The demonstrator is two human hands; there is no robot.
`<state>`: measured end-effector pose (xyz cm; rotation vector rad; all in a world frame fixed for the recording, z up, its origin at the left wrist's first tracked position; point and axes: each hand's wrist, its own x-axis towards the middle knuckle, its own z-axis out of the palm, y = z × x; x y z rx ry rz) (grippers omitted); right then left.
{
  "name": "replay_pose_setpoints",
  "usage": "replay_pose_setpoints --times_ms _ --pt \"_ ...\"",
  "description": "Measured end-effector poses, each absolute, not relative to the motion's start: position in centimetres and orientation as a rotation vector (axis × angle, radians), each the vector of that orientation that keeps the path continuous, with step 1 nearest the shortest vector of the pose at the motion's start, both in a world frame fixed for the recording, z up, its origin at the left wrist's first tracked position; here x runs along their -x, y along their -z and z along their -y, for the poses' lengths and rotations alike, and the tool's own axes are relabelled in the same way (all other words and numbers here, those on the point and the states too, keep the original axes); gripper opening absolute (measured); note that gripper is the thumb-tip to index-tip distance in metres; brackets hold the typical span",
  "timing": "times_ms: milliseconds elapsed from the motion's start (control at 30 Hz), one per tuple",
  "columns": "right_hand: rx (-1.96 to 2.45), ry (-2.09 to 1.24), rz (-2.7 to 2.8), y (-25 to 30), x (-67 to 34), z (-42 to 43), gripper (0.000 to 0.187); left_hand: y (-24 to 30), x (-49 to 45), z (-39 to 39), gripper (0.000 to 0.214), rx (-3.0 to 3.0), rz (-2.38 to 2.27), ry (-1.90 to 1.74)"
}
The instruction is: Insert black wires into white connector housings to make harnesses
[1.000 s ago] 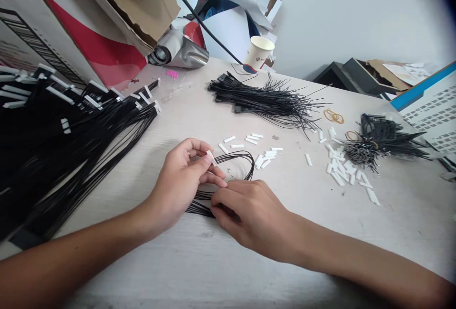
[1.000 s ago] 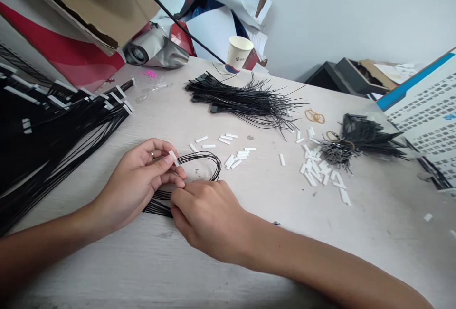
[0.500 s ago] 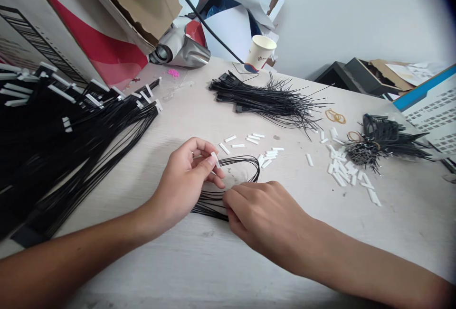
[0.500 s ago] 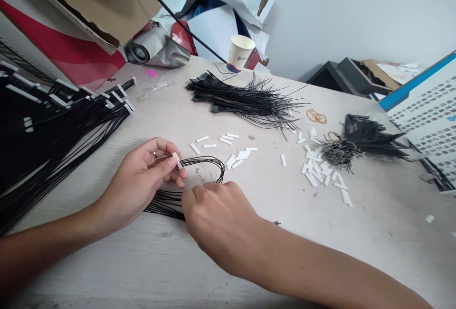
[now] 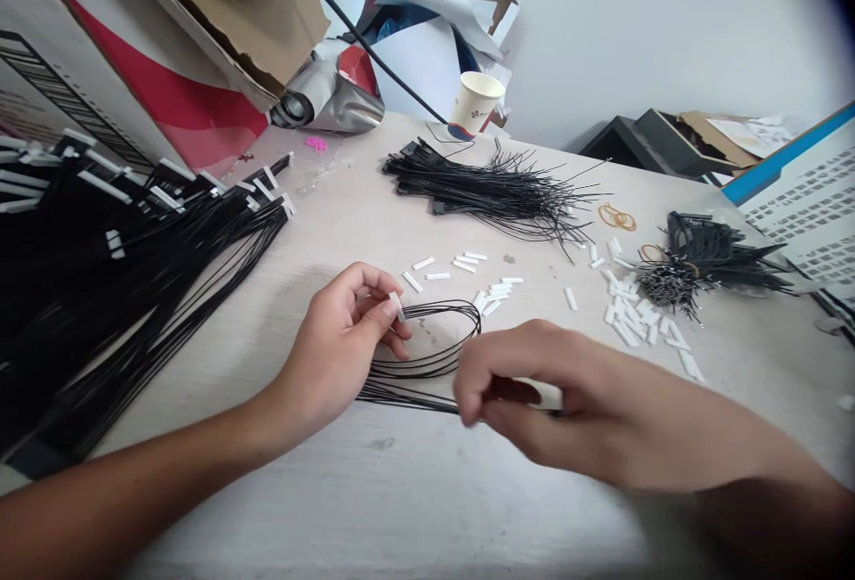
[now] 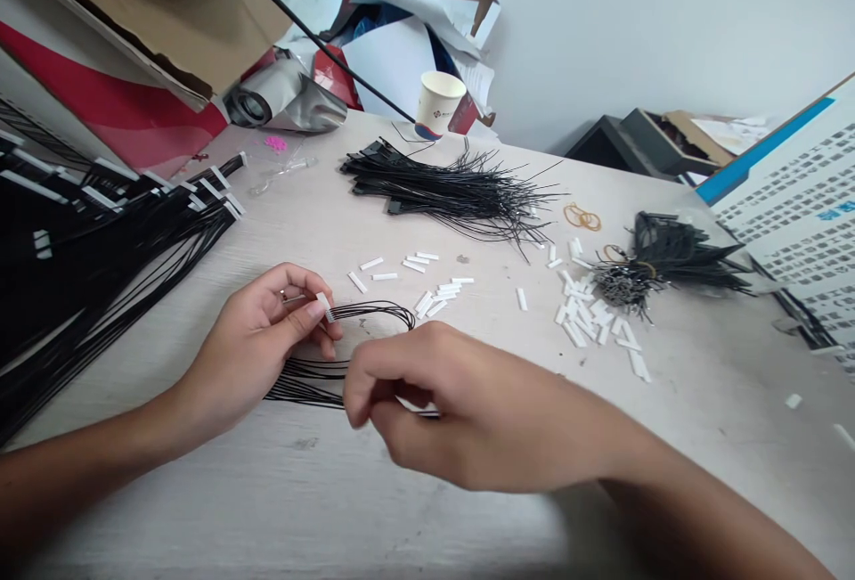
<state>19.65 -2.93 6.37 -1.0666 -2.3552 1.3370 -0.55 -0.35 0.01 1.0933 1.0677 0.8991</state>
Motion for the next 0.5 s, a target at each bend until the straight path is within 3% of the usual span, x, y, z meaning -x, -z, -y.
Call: replay_pose_setpoints --times_ms 100,267,433,500 --pt "0.865 -1.632 2.296 -6.7 -21.2 1.9 0.017 0.1 0.6 0.3 0.005 -1.113 -1.067 -0.887" --pt "0.904 -1.072 2.47 -5.8 -20.9 1.8 0.022 0.2 0.5 0.2 0.005 -1.132 -1.08 -0.876" --pt "0.776 -1.036 2.383 -5.9 -20.0 2.7 0.023 0.2 0.5 0.3 0.005 -1.105 -1.052 -0.88" --pt "0.769 -1.24 2.222 -6.0 -20.5 2.7 0.02 0.2 0.6 0.3 0.005 -1.096 -1.049 -0.883"
